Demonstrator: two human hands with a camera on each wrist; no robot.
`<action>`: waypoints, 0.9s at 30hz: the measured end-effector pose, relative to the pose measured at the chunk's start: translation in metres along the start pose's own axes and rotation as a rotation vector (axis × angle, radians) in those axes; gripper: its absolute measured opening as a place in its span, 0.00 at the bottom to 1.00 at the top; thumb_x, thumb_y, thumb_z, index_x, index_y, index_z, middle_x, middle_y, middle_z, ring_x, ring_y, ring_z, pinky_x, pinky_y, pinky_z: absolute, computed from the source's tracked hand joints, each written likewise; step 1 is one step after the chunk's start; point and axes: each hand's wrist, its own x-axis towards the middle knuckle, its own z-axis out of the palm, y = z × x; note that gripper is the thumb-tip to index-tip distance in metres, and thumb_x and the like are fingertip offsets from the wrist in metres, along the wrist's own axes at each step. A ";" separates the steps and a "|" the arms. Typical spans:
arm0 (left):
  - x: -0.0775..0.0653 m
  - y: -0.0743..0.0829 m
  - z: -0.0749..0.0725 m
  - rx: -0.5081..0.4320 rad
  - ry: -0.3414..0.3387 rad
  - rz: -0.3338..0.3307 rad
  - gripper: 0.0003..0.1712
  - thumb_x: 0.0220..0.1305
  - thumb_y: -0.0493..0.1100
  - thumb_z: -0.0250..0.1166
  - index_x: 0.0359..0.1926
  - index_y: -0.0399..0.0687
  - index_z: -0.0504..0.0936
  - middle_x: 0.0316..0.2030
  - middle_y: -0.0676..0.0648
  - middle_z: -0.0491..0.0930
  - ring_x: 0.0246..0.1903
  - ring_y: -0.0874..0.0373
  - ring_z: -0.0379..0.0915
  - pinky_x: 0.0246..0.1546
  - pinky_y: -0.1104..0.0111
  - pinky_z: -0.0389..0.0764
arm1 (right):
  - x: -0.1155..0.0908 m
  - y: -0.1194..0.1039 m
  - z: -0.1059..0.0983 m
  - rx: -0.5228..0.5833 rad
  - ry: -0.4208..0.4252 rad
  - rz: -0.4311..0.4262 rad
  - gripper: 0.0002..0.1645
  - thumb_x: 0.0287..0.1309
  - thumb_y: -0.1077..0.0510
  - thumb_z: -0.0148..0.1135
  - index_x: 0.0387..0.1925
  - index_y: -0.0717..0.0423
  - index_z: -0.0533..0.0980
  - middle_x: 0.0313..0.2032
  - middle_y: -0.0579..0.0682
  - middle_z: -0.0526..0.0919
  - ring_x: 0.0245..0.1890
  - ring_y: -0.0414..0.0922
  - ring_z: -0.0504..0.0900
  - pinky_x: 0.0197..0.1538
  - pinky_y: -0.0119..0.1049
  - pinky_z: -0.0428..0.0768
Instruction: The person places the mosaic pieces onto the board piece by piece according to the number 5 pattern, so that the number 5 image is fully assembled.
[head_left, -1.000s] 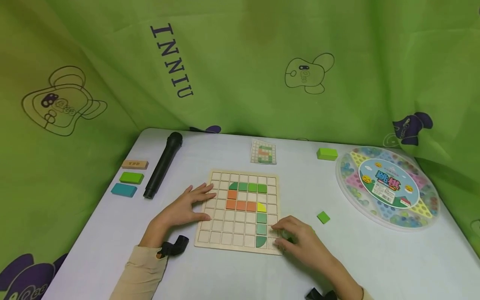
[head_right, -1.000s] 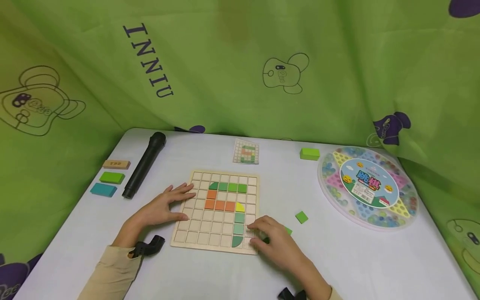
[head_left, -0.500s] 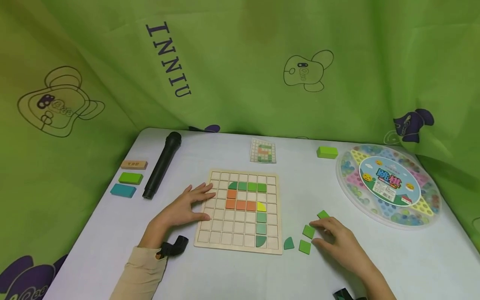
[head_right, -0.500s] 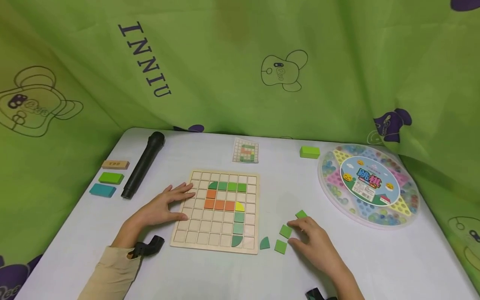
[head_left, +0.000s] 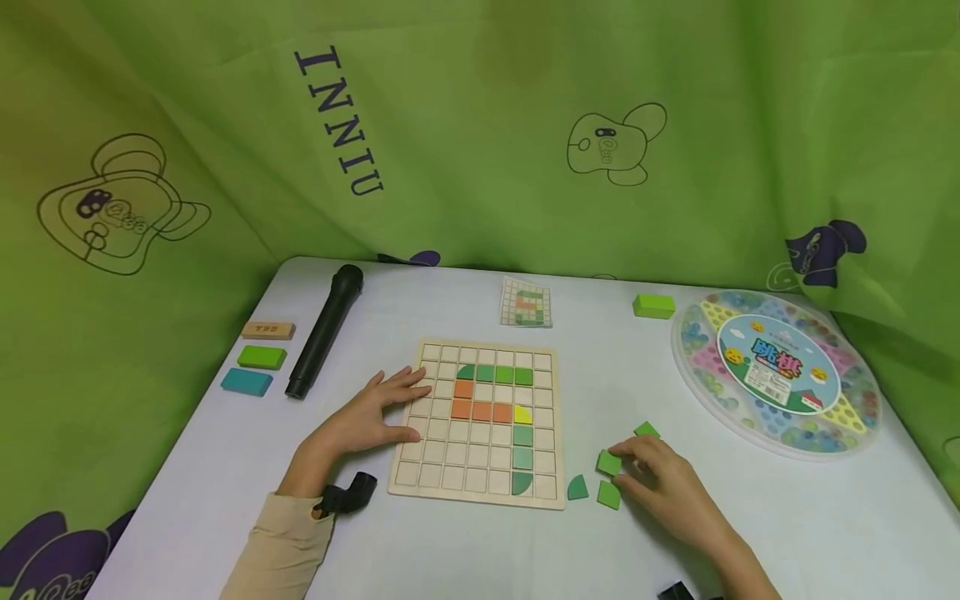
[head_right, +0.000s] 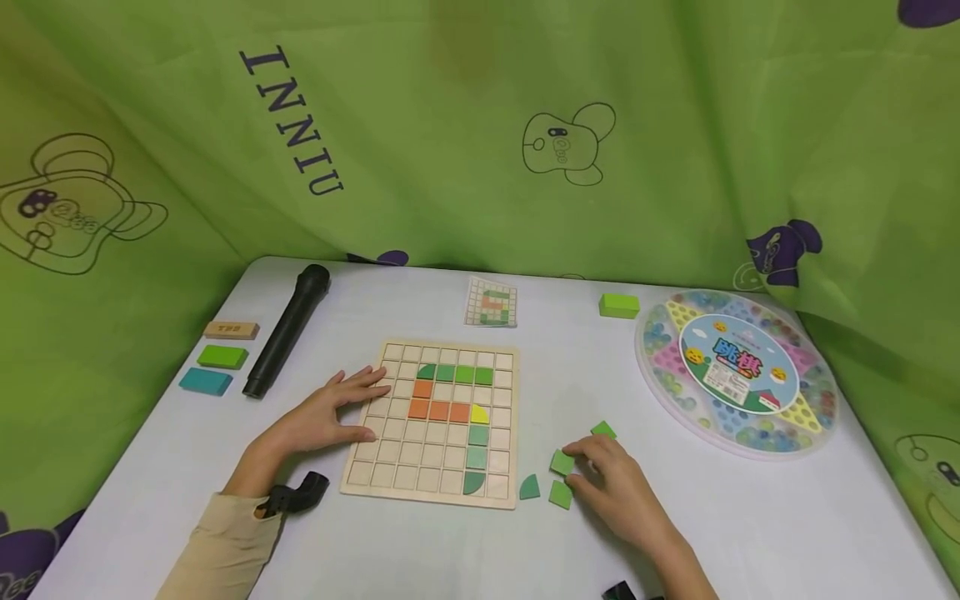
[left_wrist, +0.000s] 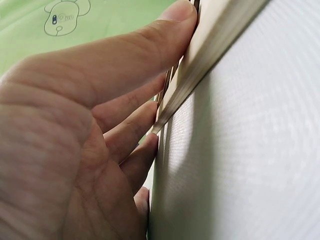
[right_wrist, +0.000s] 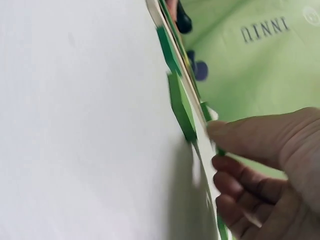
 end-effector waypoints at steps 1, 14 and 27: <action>0.000 0.000 0.000 0.002 0.001 0.001 0.43 0.48 0.52 0.73 0.65 0.47 0.70 0.71 0.47 0.57 0.73 0.47 0.45 0.72 0.47 0.36 | 0.001 -0.003 0.001 0.018 -0.005 -0.010 0.21 0.45 0.63 0.72 0.44 0.47 0.79 0.41 0.35 0.78 0.39 0.34 0.76 0.41 0.30 0.80; -0.001 -0.001 0.000 0.001 0.013 0.025 0.43 0.49 0.53 0.73 0.65 0.46 0.70 0.71 0.45 0.58 0.72 0.45 0.46 0.72 0.45 0.37 | 0.021 -0.058 0.039 0.239 -0.142 -0.148 0.19 0.50 0.62 0.70 0.46 0.49 0.79 0.42 0.38 0.79 0.32 0.35 0.75 0.33 0.26 0.78; 0.000 -0.001 0.000 0.009 0.013 0.026 0.43 0.48 0.53 0.73 0.65 0.46 0.70 0.71 0.45 0.58 0.72 0.45 0.46 0.72 0.45 0.37 | 0.036 -0.085 0.067 0.153 -0.208 -0.193 0.17 0.51 0.59 0.70 0.46 0.49 0.80 0.42 0.38 0.78 0.43 0.35 0.74 0.45 0.30 0.78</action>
